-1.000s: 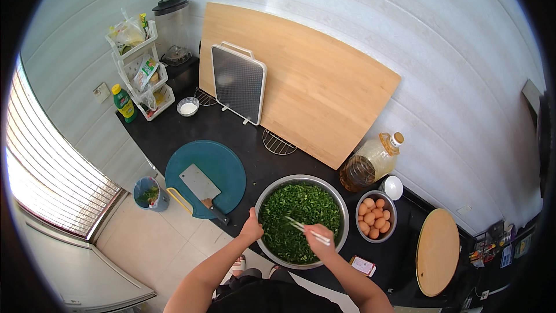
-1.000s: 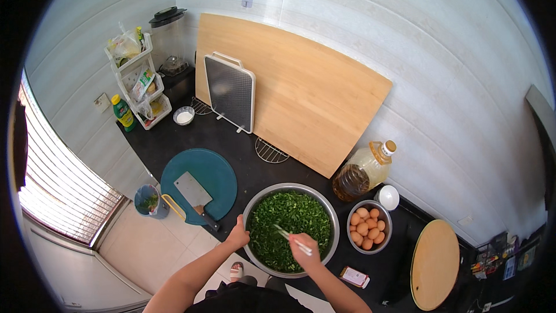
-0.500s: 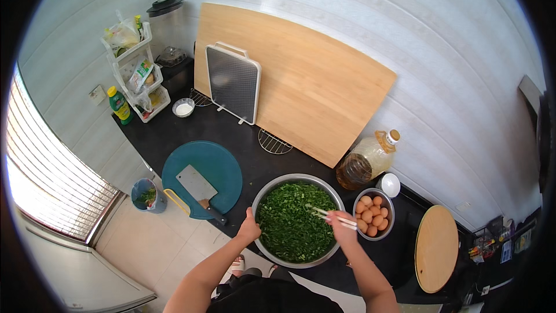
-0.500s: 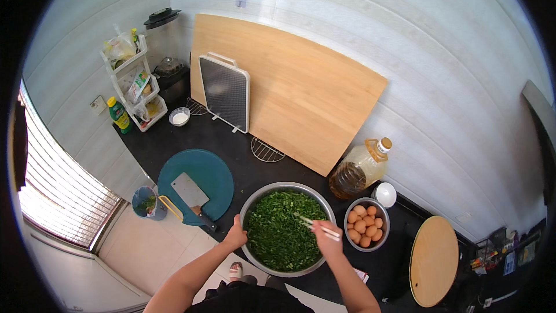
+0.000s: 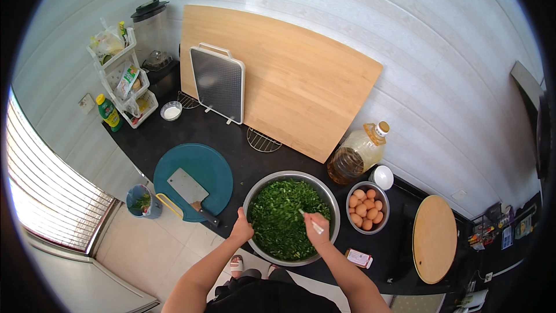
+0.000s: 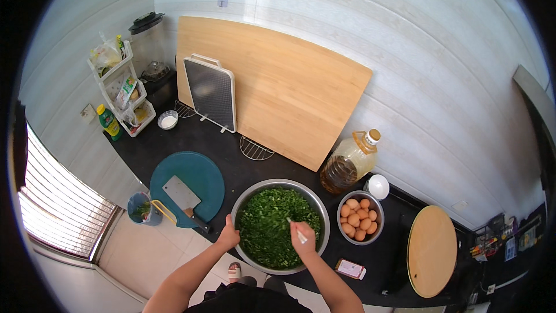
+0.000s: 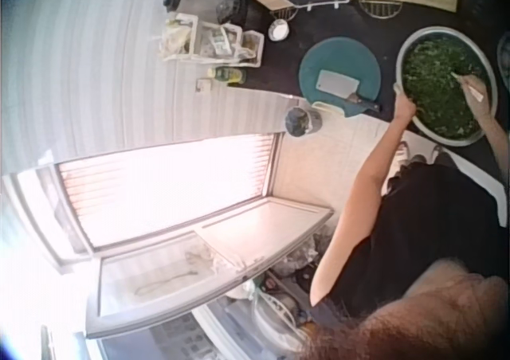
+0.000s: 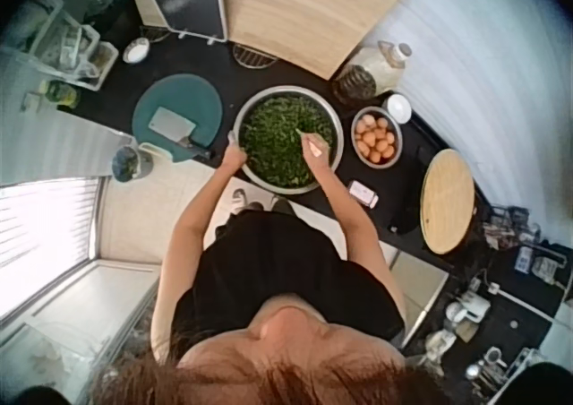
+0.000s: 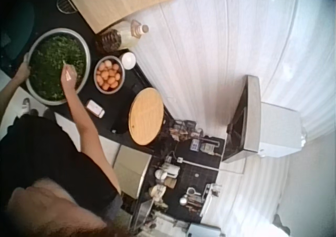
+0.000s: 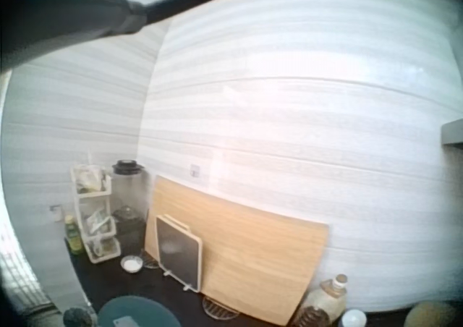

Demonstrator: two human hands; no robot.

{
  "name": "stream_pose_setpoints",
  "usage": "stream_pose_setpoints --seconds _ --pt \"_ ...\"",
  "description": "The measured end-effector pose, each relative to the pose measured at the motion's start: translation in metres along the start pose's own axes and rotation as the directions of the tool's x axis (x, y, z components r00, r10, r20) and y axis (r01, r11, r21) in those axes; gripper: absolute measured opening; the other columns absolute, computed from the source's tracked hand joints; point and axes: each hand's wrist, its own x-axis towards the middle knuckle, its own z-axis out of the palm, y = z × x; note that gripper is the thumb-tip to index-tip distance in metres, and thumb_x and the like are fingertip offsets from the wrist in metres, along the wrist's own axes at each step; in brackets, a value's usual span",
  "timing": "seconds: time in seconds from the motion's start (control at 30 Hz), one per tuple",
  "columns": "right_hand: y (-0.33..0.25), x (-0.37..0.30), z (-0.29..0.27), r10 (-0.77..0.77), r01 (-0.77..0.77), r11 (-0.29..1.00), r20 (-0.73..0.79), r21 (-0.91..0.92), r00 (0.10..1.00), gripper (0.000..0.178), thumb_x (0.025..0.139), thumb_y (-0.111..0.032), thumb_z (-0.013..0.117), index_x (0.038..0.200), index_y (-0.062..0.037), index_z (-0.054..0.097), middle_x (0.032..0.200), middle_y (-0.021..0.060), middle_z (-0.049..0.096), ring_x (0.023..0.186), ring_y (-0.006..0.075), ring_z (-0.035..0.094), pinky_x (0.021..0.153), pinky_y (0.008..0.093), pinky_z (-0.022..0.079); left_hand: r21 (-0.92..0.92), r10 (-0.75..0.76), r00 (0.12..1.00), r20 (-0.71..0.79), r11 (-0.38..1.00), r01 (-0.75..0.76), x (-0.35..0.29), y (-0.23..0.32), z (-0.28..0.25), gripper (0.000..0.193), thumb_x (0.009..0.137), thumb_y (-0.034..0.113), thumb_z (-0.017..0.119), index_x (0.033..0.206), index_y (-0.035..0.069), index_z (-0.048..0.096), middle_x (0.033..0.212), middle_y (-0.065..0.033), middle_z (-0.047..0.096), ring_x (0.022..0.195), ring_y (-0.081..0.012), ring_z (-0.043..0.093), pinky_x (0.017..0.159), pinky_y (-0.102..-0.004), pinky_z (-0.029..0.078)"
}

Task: The person pours oil from a large bottle into a smaller container, then washes their hands at the sink. They retrieve chopsticks and use them to stir a large bowl of chopped green vegetables, adding oil and a powdered seasoning from a packet.

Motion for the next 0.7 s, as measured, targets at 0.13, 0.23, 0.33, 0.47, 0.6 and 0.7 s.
stream_pose_setpoints --seconds 0.13,0.23,0.33,0.47,0.6,0.7 --pt "-0.031 -0.026 -0.006 -0.079 0.066 0.996 0.237 0.063 0.968 0.010 0.081 -0.008 0.061 0.075 0.0003 0.062 0.065 0.0129 0.057 0.058 0.0259 0.057 0.051 0.0328 0.044 -0.007 -0.034 0.999 0.037 0.999 0.034 0.000 0.006 -0.003 0.070 0.083 0.003 0.048 0.138 0.002 0.004 0.090 -0.0296 0.058 0.081 -0.0402 0.059 0.069 -0.0458 0.044" --pt "-0.009 -0.020 -0.020 -0.123 0.112 0.991 0.158 0.079 0.980 0.010 0.082 -0.009 0.061 0.079 0.0008 0.064 0.066 0.0100 0.058 0.059 0.0198 0.056 0.053 0.0310 0.044 -0.015 0.002 1.000 0.006 1.000 -0.002 0.003 -0.001 0.000 0.070 0.083 0.002 0.048 0.138 0.001 0.005 0.090 -0.0298 0.058 0.082 -0.0406 0.059 0.070 -0.0457 0.044" --pt "0.005 0.010 -0.044 0.181 -0.186 0.976 0.050 0.117 0.982 0.014 0.084 -0.013 0.061 0.082 0.0005 0.066 0.066 0.0061 0.059 0.060 0.0142 0.056 0.056 0.0277 0.044 -0.031 0.030 0.999 -0.024 0.999 -0.031 0.003 -0.009 0.005 0.069 0.083 0.003 0.047 0.138 0.002 0.005 0.090 -0.0304 0.057 0.082 -0.0410 0.059 0.071 -0.0460 0.044" --pt "0.051 0.044 -0.022 0.448 -0.433 0.871 -0.014 0.232 0.894 0.021 0.086 -0.018 0.060 0.086 0.0019 0.065 0.073 0.0067 0.063 0.063 0.0125 0.058 0.061 0.0247 0.045 0.001 0.014 1.000 -0.002 1.000 -0.014 0.003 -0.004 0.004 0.069 0.083 0.003 0.048 0.138 0.001 0.005 0.091 -0.0310 0.057 0.084 -0.0413 0.059 0.071 -0.0462 0.044" --pt "0.042 0.035 0.016 0.281 -0.281 0.939 0.028 0.197 0.959 0.018 0.085 -0.016 0.060 0.084 0.0011 0.066 0.073 0.0091 0.064 0.066 0.0158 0.060 0.059 0.0285 0.048 0.033 -0.016 1.000 0.016 0.999 0.015 -0.002 0.005 0.000 0.069 0.084 0.004 0.047 0.138 0.001 0.004 0.094 -0.0300 0.057 0.086 -0.0407 0.059 0.072 -0.0459 0.045" --pt "0.022 0.018 0.006 0.066 -0.085 0.993 0.206 0.084 0.976 0.013 0.083 -0.013 0.061 0.082 -0.0007 0.067 0.073 0.0098 0.064 0.064 0.0173 0.060 0.057 0.0287 0.047 -0.024 -0.039 0.998 0.059 0.999 0.040 -0.003 0.008 -0.006 0.069 0.084 0.004 0.048 0.138 0.002 0.004 0.096 -0.0298 0.057 0.088 -0.0402 0.059 0.073 -0.0459 0.045"
